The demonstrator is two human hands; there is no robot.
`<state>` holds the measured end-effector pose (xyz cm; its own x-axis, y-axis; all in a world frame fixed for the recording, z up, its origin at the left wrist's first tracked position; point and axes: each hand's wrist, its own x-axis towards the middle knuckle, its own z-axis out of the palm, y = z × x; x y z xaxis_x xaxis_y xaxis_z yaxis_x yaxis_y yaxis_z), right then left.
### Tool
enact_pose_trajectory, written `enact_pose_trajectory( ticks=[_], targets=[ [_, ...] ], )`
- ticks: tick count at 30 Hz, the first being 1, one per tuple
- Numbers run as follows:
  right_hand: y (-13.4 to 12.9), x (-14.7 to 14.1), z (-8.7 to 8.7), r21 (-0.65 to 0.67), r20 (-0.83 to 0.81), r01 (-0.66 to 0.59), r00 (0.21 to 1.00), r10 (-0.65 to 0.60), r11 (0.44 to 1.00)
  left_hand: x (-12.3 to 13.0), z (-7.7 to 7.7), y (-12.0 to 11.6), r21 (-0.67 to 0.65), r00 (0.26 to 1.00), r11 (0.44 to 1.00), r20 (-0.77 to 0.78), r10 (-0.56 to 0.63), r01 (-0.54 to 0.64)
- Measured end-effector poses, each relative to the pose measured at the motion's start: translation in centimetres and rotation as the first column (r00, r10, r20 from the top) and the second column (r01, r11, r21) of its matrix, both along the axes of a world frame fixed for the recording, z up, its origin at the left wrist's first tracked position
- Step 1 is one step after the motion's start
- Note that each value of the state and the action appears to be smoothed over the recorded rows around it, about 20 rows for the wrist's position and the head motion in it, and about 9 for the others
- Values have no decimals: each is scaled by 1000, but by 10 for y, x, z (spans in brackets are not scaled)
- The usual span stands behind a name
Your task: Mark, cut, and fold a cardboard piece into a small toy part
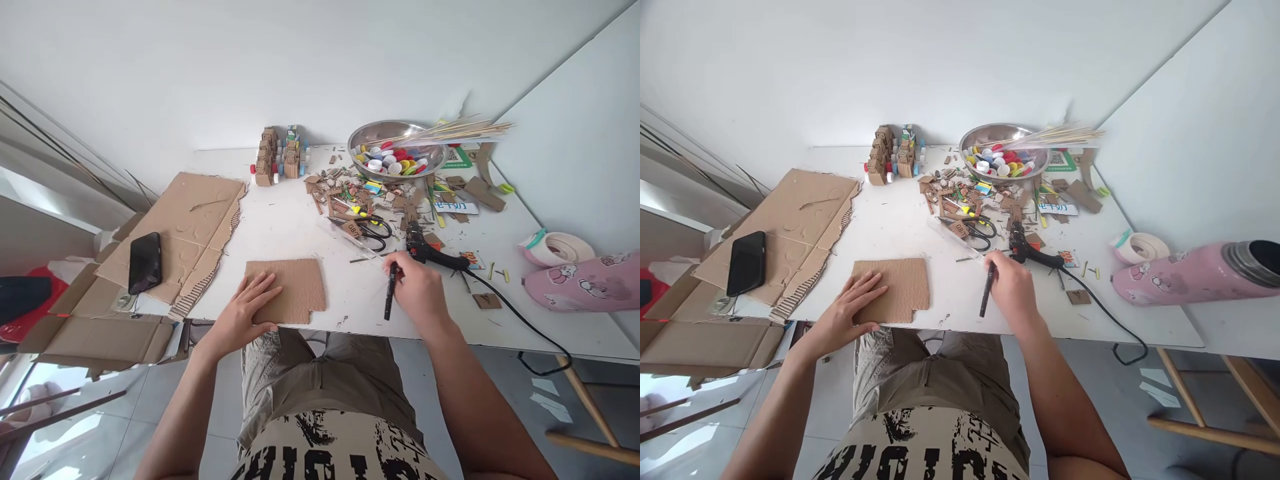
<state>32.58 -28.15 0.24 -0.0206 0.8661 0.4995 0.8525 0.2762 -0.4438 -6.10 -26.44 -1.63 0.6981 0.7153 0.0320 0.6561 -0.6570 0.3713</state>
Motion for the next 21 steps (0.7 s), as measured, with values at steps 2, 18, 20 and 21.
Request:
enact_pose_trajectory(
  ticks=[2,18,20,21],
  targets=[
    [0,5,2,13,17,39,999,-39,999,13,0,5,-25,1000,999,1,-26,26],
    [-6,-33,-31,-22,-3,-159,987,159,987,54,-19,5,50,923,992,374,91,-118],
    [1,-38,-28,-43,-1,-189,982,189,981,55,-18,5,61,930,992,360,78,-107],
    [4,-40,-26,-62,1,-208,978,208,976,55,-17,5,63,934,992,348,79,-107]
  ],
)
